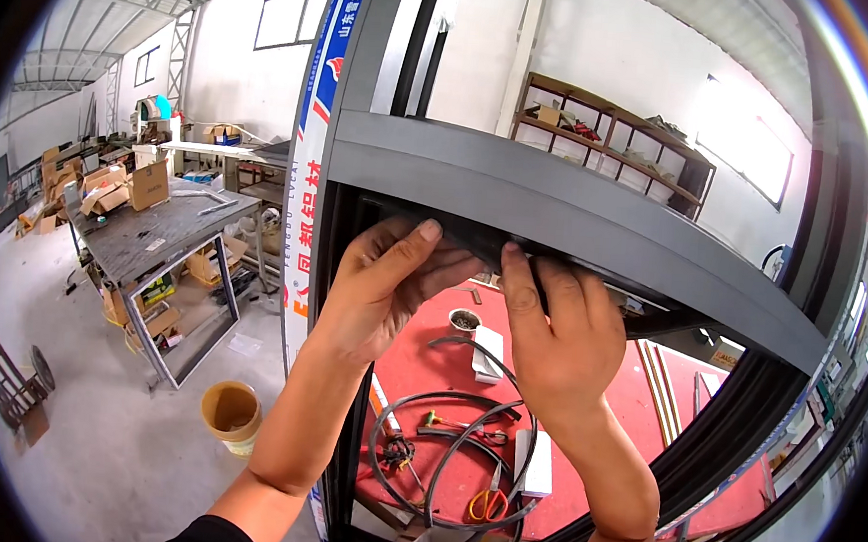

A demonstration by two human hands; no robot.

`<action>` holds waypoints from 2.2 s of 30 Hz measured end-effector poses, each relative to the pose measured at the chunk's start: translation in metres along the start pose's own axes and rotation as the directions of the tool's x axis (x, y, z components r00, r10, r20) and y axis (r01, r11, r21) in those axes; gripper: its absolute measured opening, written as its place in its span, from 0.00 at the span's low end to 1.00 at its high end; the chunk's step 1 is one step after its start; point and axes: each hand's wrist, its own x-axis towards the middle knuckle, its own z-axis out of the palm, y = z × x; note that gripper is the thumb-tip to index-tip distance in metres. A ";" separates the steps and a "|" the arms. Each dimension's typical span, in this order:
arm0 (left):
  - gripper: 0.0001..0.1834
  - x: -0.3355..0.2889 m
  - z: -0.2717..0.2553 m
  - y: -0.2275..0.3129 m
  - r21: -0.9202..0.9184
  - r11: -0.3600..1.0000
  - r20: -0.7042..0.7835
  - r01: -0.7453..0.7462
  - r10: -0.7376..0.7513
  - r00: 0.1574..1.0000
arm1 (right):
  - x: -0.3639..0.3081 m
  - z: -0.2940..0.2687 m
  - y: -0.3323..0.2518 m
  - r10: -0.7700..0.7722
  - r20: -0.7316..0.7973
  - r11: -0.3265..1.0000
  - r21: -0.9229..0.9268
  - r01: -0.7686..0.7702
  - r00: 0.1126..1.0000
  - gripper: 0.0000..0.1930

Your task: The person trims a length of rubber seal using shears and then presses it into the channel of a window frame by hand.

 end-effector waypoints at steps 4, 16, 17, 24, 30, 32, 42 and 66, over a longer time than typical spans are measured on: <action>0.14 0.002 0.000 0.001 0.024 1.000 -0.012 0.007 -0.006 1.000 | 0.006 -0.003 0.000 0.030 0.037 0.999 0.021 -0.031 0.999 0.18; 0.15 0.006 0.010 0.005 0.182 0.983 -0.085 -0.037 0.053 0.995 | 0.039 -0.012 -0.006 -0.024 -0.072 0.983 0.180 0.037 0.997 0.19; 0.15 0.006 0.010 0.004 0.178 0.983 -0.085 -0.035 0.050 0.995 | 0.056 -0.010 -0.005 -0.099 -0.095 0.984 0.137 0.111 0.991 0.22; 0.09 0.007 0.010 -0.003 0.127 0.988 -0.110 -0.087 0.101 0.989 | 0.118 0.029 -0.025 -0.029 0.371 0.998 0.066 0.005 0.928 0.31; 0.11 0.008 0.003 -0.014 0.119 0.986 -0.158 -0.120 0.138 0.978 | 0.120 0.032 -0.034 -0.021 0.343 0.998 0.065 -0.001 0.939 0.26; 0.11 0.008 0.009 -0.021 0.111 0.986 -0.165 -0.125 0.143 0.976 | 0.120 0.032 -0.031 -0.040 0.358 0.998 0.061 0.020 0.933 0.27; 0.10 -0.004 0.029 -0.035 0.092 0.982 -0.202 -0.164 0.180 0.963 | 0.107 0.024 -0.017 -0.090 0.299 0.993 0.097 0.063 0.950 0.32; 0.11 -0.039 -0.031 0.062 0.850 0.110 0.191 -0.515 0.847 0.496 | 0.006 -0.021 0.004 0.004 0.110 0.998 -0.061 0.003 0.994 0.19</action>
